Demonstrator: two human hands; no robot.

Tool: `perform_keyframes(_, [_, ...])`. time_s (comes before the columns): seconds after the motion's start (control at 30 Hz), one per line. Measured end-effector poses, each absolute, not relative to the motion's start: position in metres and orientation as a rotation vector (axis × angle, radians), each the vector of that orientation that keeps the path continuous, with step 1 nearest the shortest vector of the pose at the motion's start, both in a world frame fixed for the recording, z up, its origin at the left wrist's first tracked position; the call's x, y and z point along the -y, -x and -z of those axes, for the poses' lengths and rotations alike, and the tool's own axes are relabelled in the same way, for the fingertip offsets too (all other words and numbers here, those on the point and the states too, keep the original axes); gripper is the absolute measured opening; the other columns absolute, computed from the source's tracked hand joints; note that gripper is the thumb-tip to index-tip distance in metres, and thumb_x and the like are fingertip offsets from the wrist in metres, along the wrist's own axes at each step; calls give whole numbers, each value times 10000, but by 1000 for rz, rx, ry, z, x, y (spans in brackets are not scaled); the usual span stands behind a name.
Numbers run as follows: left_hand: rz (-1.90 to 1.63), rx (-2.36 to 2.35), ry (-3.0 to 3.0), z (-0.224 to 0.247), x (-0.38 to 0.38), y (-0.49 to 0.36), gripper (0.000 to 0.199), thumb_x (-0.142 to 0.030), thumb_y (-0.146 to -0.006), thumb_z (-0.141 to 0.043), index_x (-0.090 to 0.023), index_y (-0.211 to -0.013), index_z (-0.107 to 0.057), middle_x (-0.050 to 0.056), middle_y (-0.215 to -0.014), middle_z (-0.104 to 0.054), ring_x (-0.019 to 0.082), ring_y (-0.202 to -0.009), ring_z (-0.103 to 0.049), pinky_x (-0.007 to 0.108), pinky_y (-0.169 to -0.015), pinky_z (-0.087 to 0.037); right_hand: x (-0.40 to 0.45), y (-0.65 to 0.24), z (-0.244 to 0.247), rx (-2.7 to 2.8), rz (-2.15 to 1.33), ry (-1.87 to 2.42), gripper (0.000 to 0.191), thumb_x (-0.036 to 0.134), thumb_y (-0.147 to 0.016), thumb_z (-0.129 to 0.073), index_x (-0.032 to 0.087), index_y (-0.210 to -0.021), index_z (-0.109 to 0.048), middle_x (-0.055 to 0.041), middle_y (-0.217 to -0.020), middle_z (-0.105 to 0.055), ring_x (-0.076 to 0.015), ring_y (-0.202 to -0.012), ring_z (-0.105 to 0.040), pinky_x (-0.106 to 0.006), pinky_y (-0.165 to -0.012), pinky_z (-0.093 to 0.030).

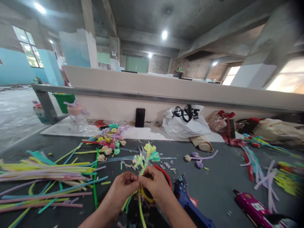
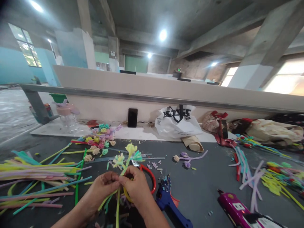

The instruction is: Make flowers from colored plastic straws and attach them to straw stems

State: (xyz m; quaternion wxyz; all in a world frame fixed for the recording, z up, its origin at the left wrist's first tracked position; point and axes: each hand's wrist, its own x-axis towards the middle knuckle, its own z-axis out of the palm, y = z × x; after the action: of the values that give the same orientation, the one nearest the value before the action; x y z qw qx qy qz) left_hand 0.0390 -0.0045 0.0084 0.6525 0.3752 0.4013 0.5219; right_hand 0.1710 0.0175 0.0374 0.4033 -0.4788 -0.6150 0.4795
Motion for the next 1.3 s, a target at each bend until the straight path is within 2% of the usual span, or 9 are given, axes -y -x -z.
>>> perform_keyframes(0.1, [-1193,-948,-923,-8,2,-35,320,-355,-539,-783,-116,-612,-583,-28,-517,-563,87,-482,-492,203,-513,-387,-17,-171,-38,1549,-1212,1291,142,276,-587,-585,172,-541,-499,37,-523,-443,-110,-521,-372,-232,-500,-298])
perform_keyframes(0.23, [-1077,-864,-922,-10,4,-30,328,-398,-597,-740,-124,-722,-610,2,-610,-615,119,-551,-546,232,-580,-423,-18,-172,-38,1583,-1052,1385,146,263,-607,-581,178,-527,-493,50,-495,-398,-107,-504,-344,-233,-486,-272])
perform_keyframes(0.4, [-1051,-797,-902,-14,6,-27,324,-415,-627,-718,-120,-671,-593,-2,-560,-593,89,-496,-500,196,-520,-376,-16,-169,-37,1632,-1010,1321,138,233,-635,-577,184,-529,-503,36,-535,-435,-120,-552,-382,-231,-522,-300])
perform_keyframes(0.5, [-980,-729,-798,-12,8,-28,319,-407,-643,-711,-116,-652,-582,5,-549,-588,72,-454,-464,186,-483,-343,-12,-166,-38,1571,-1181,1234,125,245,-634,-577,179,-551,-511,35,-546,-439,-112,-537,-379,-225,-511,-310])
perform_keyframes(0.63, [-872,-661,-703,-9,12,-30,330,-393,-639,-720,-95,-630,-578,6,-519,-550,50,-411,-413,172,-438,-289,-7,-164,-40,1374,-1604,1079,157,320,-642,-587,190,-629,-501,61,-488,-420,-82,-419,-339,-209,-427,-265])
perform_keyframes(0.7, [-850,-636,-686,-11,13,-31,326,-379,-625,-732,-92,-632,-577,13,-530,-550,58,-426,-434,179,-455,-312,-6,-163,-41,1352,-1650,1049,178,340,-643,-592,191,-637,-494,64,-477,-418,-80,-405,-340,-206,-417,-256])
perform_keyframes(0.87, [-1043,-834,-815,-21,9,-31,315,-379,-608,-729,-122,-730,-595,10,-609,-577,97,-522,-485,219,-549,-378,-11,-167,-41,1535,-1217,1231,200,319,-651,-569,182,-566,-451,40,-528,-410,-94,-495,-339,-220,-467,-286])
perform_keyframes(1.0, [-1187,-1190,-1244,-29,7,-28,221,-335,-658,-661,-129,-628,-588,-24,-567,-501,98,-559,-423,200,-529,-332,-13,-168,-40,1701,-892,1359,220,312,-654,-539,190,-515,-420,37,-506,-386,-112,-512,-350,-241,-499,-293])
perform_keyframes(1.3, [-1014,-1411,-1578,-27,16,-31,170,-263,-677,-550,-143,-558,-536,-40,-541,-463,102,-554,-400,208,-509,-297,-11,-167,-37,1805,-734,1398,215,288,-666,-526,191,-509,-417,26,-526,-412,-129,-562,-387,-235,-533,-306])
